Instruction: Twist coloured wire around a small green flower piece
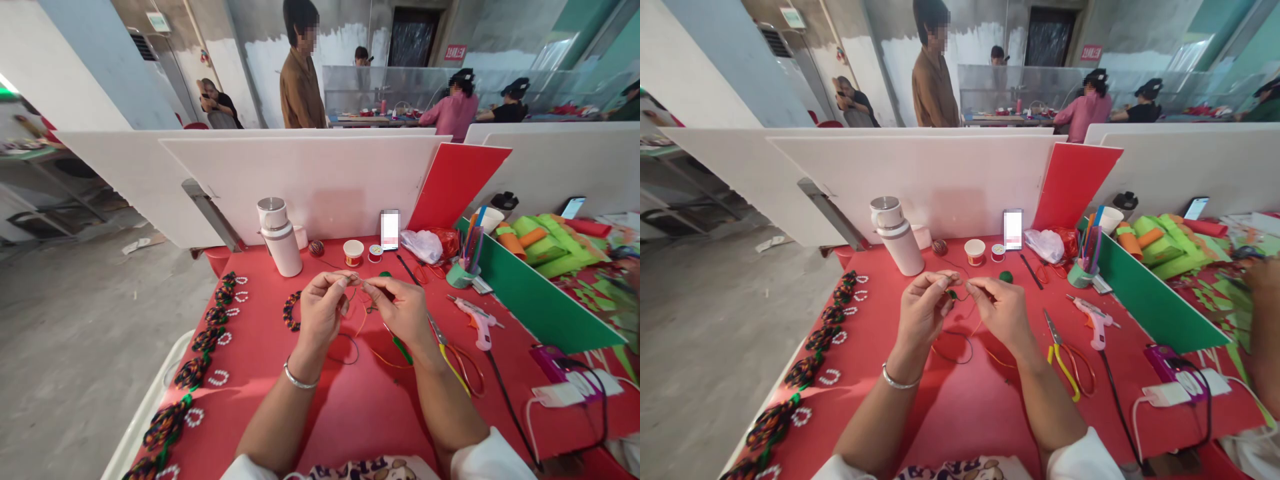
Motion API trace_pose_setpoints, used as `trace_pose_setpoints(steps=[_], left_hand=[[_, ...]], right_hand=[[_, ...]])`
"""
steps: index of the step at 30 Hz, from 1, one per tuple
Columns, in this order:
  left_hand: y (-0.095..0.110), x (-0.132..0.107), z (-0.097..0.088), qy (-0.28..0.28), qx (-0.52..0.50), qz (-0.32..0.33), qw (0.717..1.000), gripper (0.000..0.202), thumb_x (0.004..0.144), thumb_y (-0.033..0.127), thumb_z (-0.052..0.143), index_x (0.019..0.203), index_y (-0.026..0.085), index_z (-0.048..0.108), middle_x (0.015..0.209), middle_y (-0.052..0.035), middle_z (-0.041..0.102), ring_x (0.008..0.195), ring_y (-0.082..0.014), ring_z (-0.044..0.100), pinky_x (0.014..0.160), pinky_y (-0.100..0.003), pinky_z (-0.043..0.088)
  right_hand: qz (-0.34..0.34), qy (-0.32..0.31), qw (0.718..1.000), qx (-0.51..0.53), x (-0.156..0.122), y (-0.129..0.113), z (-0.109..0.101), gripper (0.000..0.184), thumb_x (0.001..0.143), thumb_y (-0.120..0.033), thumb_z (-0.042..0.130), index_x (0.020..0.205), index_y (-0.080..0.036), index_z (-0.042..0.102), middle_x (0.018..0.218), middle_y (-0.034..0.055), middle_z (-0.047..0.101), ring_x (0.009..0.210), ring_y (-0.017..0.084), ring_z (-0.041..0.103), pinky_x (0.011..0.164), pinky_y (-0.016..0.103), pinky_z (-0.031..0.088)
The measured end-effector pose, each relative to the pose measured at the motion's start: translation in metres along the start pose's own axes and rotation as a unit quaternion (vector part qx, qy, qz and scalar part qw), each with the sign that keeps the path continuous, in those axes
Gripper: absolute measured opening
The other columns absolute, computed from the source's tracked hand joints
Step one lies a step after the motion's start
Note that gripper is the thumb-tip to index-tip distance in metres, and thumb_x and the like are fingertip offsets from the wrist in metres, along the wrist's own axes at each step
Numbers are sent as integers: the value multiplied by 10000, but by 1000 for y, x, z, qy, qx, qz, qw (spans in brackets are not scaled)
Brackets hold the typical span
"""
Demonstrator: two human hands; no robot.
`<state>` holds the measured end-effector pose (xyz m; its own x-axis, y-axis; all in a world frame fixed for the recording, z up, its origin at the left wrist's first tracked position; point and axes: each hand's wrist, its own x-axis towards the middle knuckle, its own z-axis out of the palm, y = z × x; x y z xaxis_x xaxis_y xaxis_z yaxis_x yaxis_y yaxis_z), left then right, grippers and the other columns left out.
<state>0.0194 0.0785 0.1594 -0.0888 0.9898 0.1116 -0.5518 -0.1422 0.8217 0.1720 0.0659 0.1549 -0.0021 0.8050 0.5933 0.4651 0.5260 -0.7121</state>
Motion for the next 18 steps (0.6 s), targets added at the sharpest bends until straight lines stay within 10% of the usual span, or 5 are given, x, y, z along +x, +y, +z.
trace_pose_setpoints(steps=[18], left_hand=[[0, -1, -1, -4, 11, 5, 1000, 284, 709, 353, 876, 681, 160, 669, 889, -91, 747, 720, -159, 702, 384, -158, 393]], right_hand=[[-44, 14, 999, -24, 0, -1, -2, 119, 975, -263, 686, 1000, -256, 801, 872, 20, 823, 705, 161, 749, 700, 267, 591]])
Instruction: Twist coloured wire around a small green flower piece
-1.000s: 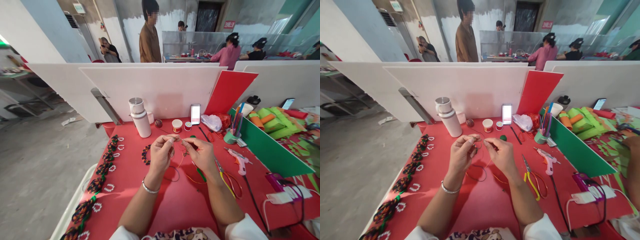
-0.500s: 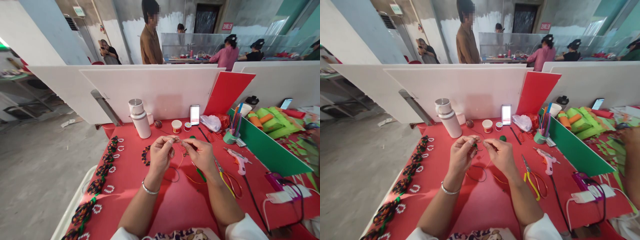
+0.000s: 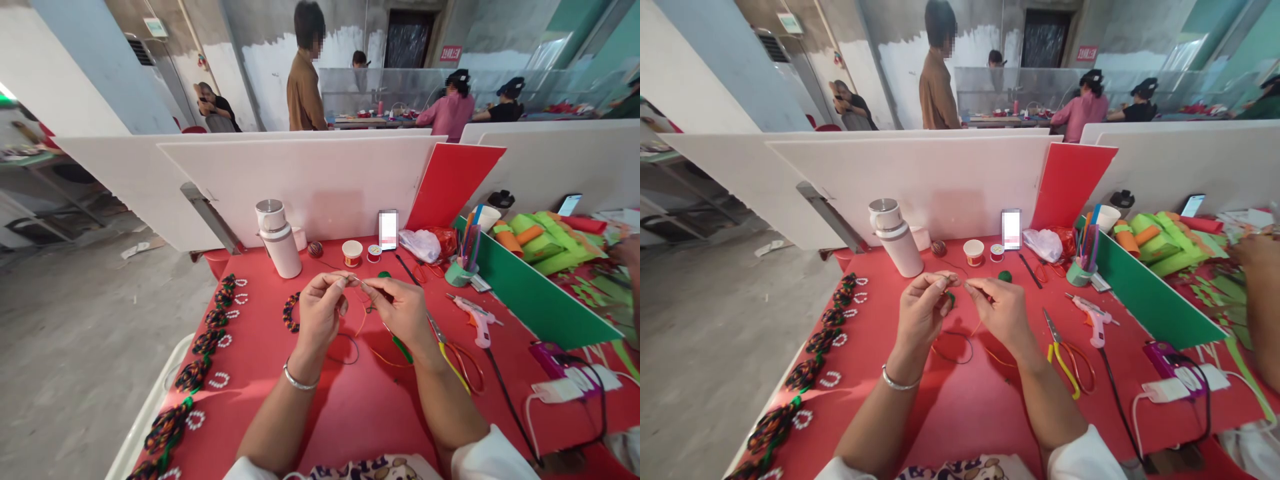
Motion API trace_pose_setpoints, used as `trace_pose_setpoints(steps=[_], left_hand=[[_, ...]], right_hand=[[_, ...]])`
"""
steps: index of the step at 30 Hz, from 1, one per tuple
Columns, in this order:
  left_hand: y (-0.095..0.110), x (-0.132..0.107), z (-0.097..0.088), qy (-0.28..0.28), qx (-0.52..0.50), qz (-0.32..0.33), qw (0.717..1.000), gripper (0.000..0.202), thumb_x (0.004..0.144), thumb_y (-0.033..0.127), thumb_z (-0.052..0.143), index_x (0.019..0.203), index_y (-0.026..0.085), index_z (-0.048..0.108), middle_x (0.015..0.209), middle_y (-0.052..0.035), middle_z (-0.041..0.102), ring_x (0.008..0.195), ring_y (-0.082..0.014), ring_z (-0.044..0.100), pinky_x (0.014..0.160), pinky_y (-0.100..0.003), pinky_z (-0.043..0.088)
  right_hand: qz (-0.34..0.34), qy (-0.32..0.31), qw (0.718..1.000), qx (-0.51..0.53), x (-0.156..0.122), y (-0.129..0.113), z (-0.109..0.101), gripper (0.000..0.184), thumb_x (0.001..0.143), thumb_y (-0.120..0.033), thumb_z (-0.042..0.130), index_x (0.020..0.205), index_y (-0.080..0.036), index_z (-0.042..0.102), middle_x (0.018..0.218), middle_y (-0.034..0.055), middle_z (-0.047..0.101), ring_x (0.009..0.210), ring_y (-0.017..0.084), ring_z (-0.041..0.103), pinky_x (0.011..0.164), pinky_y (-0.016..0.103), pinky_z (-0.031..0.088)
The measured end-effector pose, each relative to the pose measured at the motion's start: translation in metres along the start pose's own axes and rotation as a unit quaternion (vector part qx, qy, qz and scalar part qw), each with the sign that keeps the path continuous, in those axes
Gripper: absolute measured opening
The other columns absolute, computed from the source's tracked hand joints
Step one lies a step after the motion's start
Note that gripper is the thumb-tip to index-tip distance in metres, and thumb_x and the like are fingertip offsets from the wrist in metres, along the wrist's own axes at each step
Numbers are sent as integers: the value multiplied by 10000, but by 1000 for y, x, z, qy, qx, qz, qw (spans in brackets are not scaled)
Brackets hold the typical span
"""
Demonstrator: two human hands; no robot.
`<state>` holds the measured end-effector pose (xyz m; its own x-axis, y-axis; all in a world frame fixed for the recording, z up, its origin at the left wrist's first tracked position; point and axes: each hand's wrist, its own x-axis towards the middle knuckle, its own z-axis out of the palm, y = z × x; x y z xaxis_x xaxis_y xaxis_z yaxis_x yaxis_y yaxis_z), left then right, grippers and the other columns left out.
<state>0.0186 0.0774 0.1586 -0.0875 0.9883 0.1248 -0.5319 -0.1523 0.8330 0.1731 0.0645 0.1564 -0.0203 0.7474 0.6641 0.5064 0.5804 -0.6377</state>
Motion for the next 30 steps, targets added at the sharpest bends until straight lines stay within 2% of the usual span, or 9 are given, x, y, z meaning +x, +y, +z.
trace_pose_setpoints(steps=[10, 15, 22, 30], left_hand=[[-1, -1, 0, -15, 16, 6, 1000, 276, 723, 362, 875, 687, 162, 688, 889, -79, 750, 596, -110, 630, 393, -179, 410], [-3, 0, -1, -23, 25, 13, 999, 261, 755, 363, 854, 703, 162, 695, 900, -74, 756, 497, -65, 547, 393, -187, 412], [-6, 2, -2, -36, 27, 37, 998, 267, 746, 362, 866, 710, 158, 698, 908, -97, 746, 649, -146, 686, 385, -176, 400], [-7, 3, -4, -35, 33, 48, 998, 260, 764, 368, 859, 721, 164, 704, 918, -84, 739, 634, -128, 674, 385, -175, 416]], right_hand=[[-40, 18, 999, -31, 0, -1, 0, 127, 983, -239, 675, 986, -246, 802, 811, 14, 808, 646, 141, 712, 635, 252, 544], [-49, 18, 997, -55, 0, 2, -1, 153, 998, -252, 650, 1006, -262, 803, 857, 28, 817, 721, 161, 746, 681, 270, 563], [-78, 37, 994, -71, 0, 1, -3, 169, 996, -220, 642, 1010, -262, 805, 906, 44, 828, 785, 177, 767, 733, 295, 584], [-99, 45, 991, -75, 0, -1, -5, 175, 989, -182, 649, 1047, -261, 794, 928, 38, 830, 803, 176, 771, 749, 301, 589]])
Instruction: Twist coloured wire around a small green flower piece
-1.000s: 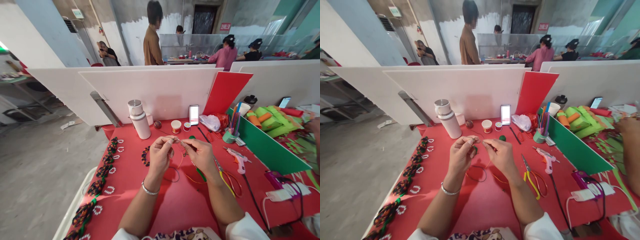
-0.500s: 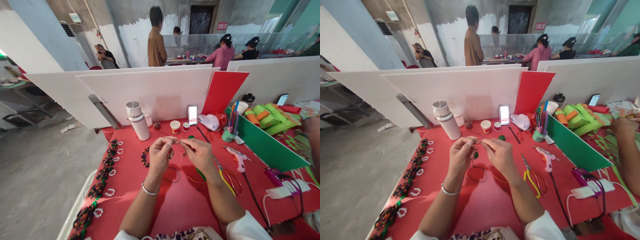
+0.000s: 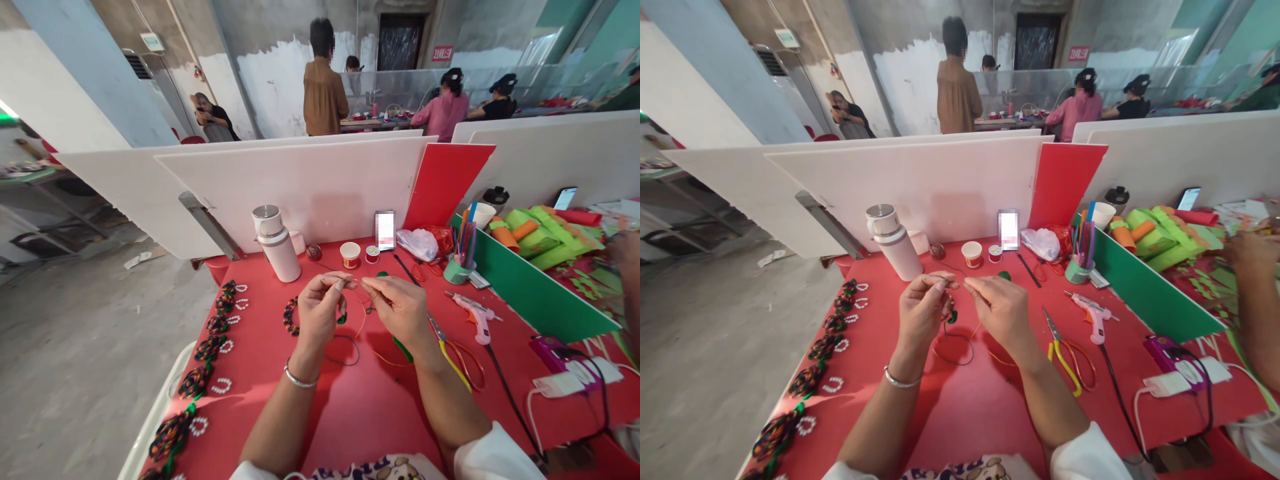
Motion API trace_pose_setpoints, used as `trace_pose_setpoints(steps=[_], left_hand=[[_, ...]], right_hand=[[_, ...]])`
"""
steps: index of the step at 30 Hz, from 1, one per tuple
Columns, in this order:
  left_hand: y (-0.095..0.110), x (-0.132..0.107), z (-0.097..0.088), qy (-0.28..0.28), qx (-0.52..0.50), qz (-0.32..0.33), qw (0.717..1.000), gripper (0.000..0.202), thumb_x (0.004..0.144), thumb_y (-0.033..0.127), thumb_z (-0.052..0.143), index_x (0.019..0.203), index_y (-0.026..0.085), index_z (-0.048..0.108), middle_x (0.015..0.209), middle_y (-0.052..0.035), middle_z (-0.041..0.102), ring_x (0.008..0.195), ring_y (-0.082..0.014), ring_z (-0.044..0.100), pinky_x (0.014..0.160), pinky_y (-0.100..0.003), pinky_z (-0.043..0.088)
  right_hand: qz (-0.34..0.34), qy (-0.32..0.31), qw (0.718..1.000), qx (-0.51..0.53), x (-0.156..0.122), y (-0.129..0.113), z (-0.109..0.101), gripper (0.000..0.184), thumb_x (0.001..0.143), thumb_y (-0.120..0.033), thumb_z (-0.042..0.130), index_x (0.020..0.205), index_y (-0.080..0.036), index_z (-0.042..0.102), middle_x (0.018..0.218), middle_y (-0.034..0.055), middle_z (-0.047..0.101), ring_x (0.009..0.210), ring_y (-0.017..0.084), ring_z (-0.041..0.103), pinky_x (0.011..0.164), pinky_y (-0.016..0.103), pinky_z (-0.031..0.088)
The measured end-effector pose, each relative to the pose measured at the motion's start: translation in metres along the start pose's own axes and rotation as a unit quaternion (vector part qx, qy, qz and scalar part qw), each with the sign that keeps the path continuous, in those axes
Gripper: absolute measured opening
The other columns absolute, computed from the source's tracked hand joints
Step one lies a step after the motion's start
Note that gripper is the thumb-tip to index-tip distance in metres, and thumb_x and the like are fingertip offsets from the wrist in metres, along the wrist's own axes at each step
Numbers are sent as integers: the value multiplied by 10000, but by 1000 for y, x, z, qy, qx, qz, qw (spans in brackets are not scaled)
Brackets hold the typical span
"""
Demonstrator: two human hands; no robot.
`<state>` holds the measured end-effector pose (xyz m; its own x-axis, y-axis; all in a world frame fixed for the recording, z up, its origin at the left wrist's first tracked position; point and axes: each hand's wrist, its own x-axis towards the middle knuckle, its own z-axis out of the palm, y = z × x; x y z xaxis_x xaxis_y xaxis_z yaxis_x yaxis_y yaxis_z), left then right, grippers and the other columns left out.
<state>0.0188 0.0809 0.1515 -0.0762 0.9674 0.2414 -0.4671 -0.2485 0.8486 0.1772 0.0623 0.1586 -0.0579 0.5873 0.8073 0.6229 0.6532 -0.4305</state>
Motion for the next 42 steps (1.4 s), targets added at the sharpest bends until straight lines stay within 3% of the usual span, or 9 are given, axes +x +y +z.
trace_pose_setpoints(steps=[14, 22, 27, 31, 34, 36, 39, 42], left_hand=[[0, 0, -1, 5, 14, 8, 1000, 262, 771, 376, 856, 722, 168, 704, 932, -83, 739, 597, -110, 649, 391, -176, 421], [-2, 1, -3, 1, 8, 10, 1000, 266, 776, 372, 852, 731, 163, 693, 942, -94, 741, 683, -149, 705, 398, -172, 419], [-4, 1, -4, -16, 5, -12, 1000, 236, 818, 355, 814, 773, 158, 692, 994, -92, 751, 561, -91, 631, 398, -181, 423], [-4, -1, -3, -51, 33, -34, 998, 232, 829, 354, 796, 779, 149, 698, 1048, -87, 742, 461, -36, 532, 387, -191, 423], [-4, -2, -2, -68, 56, -41, 995, 249, 831, 367, 792, 767, 144, 702, 1091, -86, 727, 425, -6, 474, 390, -197, 426], [-4, -2, -2, -78, 60, -47, 994, 249, 825, 370, 800, 765, 146, 708, 1106, -81, 718, 414, 11, 440, 385, -191, 397], [-6, -3, -2, -91, 58, -60, 992, 264, 795, 383, 829, 754, 149, 714, 1062, -69, 710, 425, 12, 414, 375, -183, 335], [-7, -4, -3, -95, 66, -64, 991, 284, 789, 414, 837, 757, 152, 734, 953, -55, 698, 450, -4, 402, 391, -185, 325]], right_hand=[[4, -15, 1000, -8, -3, 3, 2, 182, 991, -188, 646, 1061, -266, 794, 940, 43, 827, 821, 182, 766, 757, 304, 579], [8, -10, 1000, -13, -4, 4, 2, 175, 1000, -208, 638, 1078, -269, 782, 941, 46, 824, 799, 178, 755, 758, 299, 571], [70, -23, 997, 39, -3, 3, 2, 205, 1051, -232, 533, 1158, -247, 707, 959, 50, 806, 753, 159, 735, 738, 277, 560], [152, -51, 984, 71, -1, -1, -2, 232, 1079, -318, 450, 1075, -219, 661, 793, 12, 693, 611, 134, 604, 585, 256, 468], [175, -76, 978, 89, 1, -3, -5, 242, 1028, -420, 586, 1124, -220, 683, 663, -46, 550, 542, 118, 485, 531, 249, 389], [156, -93, 978, 104, 2, -2, -5, 276, 975, -435, 683, 1168, -240, 715, 609, -68, 504, 527, 116, 468, 532, 248, 383], [117, -83, 982, 122, 2, -1, -2, 159, 1000, -366, 658, 1027, -253, 767, 650, -31, 620, 597, 132, 573, 601, 257, 444], [94, -57, 990, 88, 2, 0, 0, 198, 1023, -313, 618, 892, -233, 743, 732, 9, 707, 657, 146, 633, 650, 269, 464]])
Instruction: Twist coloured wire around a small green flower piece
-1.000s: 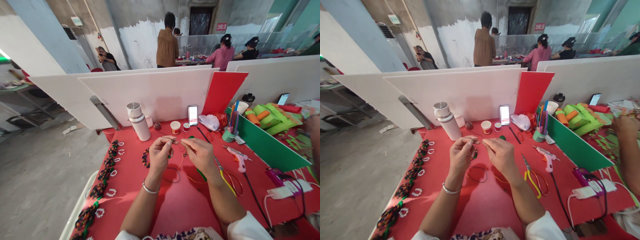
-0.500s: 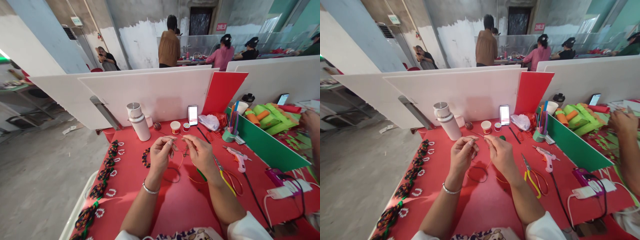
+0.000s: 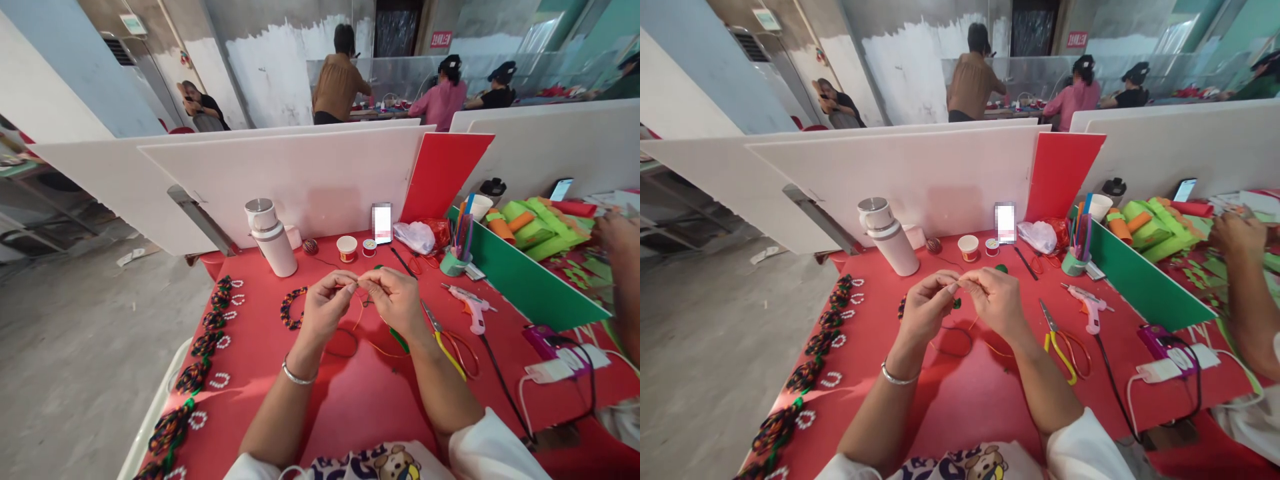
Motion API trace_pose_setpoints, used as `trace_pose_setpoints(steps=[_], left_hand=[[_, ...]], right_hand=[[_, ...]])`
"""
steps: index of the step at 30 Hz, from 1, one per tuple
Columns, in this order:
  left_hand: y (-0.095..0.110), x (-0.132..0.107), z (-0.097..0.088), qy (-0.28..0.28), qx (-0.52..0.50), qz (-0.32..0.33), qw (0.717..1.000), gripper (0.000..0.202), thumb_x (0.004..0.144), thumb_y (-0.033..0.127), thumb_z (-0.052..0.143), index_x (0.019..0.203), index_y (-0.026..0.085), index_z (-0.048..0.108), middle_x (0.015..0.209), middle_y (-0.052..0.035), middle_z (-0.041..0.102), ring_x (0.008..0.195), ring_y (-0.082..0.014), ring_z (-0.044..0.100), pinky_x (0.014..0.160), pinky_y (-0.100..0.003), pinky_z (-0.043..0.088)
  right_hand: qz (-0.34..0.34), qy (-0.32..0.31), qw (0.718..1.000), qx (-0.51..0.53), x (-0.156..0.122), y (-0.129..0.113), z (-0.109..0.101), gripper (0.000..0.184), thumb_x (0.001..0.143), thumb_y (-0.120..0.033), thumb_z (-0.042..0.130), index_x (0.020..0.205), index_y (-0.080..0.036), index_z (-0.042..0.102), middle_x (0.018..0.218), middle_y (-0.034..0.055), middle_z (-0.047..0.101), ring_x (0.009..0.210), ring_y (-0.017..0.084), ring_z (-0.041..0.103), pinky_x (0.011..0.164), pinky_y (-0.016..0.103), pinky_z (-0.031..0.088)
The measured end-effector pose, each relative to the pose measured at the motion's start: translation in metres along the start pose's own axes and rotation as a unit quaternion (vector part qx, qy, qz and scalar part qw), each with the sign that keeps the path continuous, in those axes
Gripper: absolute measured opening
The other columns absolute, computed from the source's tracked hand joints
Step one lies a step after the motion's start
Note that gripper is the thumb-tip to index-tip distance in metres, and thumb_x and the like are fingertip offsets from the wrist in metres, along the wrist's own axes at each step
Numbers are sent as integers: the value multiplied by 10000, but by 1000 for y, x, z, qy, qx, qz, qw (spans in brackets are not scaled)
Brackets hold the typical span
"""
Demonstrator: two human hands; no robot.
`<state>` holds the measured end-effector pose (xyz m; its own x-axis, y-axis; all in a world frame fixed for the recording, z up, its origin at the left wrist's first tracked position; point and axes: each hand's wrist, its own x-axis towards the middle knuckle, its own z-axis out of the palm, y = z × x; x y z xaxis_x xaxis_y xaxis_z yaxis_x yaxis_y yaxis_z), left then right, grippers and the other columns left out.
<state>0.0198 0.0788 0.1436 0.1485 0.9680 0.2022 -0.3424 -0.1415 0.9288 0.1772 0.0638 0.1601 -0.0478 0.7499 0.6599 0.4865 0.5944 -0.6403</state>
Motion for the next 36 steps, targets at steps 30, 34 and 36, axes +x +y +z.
trace_pose_setpoints(steps=[30, 34, 36], left_hand=[[5, 3, -1, -55, -75, -108, 990, 419, 648, 489, 939, 716, 138, 722, 452, 79, 379, 393, -24, 269, 395, -182, 210], [7, 2, -2, -40, -26, -86, 995, 433, 661, 524, 923, 721, 136, 742, 478, 64, 411, 413, -29, 286, 406, -187, 227], [8, 1, -2, -31, 17, -62, 997, 413, 678, 522, 912, 737, 140, 766, 516, 37, 482, 430, -39, 331, 412, -194, 260]], right_hand=[[-41, -35, 997, -51, 2, 0, -2, 339, 1057, -432, 560, 811, -223, 664, 723, 13, 719, 621, 130, 625, 639, 254, 441], [-52, -24, 993, -103, -1, 6, 2, 352, 1084, -451, 487, 844, -226, 611, 697, 13, 710, 619, 143, 628, 619, 259, 402], [-64, -15, 989, -129, -3, 8, 4, 348, 1095, -434, 454, 851, -227, 592, 681, 16, 700, 615, 151, 622, 606, 269, 380]])
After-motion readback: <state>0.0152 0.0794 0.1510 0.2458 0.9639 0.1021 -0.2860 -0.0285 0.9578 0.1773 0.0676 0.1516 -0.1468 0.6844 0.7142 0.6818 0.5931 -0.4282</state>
